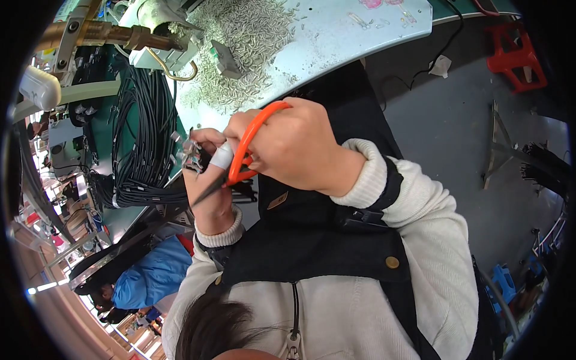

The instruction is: The person trims the ends of wires using shears, then gathers a bundle of cables and cuts the excess wire from each connector one by one. After finishing the bundle, the person sets the shears down and picks up another group of wires to repeat the process.

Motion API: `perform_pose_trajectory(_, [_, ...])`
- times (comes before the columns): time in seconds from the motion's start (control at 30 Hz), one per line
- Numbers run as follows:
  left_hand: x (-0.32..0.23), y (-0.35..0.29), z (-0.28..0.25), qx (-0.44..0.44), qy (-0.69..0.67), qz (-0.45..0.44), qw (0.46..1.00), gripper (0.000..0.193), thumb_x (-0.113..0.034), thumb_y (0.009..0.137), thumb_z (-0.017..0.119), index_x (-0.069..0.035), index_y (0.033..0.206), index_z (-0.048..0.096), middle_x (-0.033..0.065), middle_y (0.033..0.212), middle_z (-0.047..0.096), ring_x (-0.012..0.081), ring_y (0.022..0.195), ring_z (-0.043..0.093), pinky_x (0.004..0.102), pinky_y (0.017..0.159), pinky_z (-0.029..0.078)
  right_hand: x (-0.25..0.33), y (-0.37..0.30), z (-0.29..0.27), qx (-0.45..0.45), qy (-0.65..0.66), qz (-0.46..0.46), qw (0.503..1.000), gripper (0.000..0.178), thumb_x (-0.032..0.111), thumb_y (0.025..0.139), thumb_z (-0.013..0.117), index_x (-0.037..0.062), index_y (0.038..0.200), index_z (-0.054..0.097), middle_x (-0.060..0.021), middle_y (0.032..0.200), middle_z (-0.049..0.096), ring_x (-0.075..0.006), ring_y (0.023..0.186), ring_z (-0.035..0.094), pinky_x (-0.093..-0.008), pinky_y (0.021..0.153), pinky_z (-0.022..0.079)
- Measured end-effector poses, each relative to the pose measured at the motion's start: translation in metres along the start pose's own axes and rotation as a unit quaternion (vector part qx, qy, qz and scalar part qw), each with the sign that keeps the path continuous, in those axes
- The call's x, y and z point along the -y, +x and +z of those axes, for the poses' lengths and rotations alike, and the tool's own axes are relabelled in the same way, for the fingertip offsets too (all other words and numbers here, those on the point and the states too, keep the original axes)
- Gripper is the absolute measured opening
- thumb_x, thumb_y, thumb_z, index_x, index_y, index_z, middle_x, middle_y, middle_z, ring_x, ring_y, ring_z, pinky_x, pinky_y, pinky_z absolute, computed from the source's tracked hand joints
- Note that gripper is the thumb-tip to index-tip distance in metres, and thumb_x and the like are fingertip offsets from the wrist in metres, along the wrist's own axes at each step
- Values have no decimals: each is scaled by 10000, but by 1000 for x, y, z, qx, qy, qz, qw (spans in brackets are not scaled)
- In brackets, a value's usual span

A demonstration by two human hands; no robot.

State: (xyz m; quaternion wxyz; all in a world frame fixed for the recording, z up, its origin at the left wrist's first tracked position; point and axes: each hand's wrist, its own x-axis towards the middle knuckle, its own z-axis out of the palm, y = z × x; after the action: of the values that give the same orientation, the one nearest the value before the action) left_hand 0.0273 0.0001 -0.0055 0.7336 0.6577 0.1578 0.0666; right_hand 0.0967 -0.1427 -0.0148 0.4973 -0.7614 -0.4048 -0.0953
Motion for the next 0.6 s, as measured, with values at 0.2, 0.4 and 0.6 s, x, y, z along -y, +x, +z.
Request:
perform_pose_trajectory(0.2, [-4, -2, 9, -65, 52, 76, 994, 150, 7, 748, 590, 0, 886, 531, 16, 728, 514, 32, 531, 408, 166, 426, 258, 1, 1, 10, -2, 339, 280, 898, 70, 23, 761, 585, -3, 812, 545, -39, 674, 577, -92, 587, 580, -202, 546, 465])
perform_pose_trajectory(0.4, [-12, 0, 3, -11, -72, -55, 996, 145, -26, 793, 537, 3, 927, 490, 12, 648, 444, 30, 461, 335, 165, 387, 215, 1, 2, 7, 14, 366, 258, 894, 140, 83, 774, 595, -30, 824, 530, -55, 678, 580, -101, 570, 577, -214, 503, 466])
perform_pose_trajectory(0.6, [-14, 1, 1, -34, -129, -20, 991, 166, 10, 745, 592, 16, 901, 539, 26, 733, 532, 31, 529, 406, 165, 427, 257, -1, 3, -10, 167, 65, 210, 961, 284, 233, 694, 682, -9, 759, 546, -54, 535, 547, -159, 463, 564, -250, 445, 440])
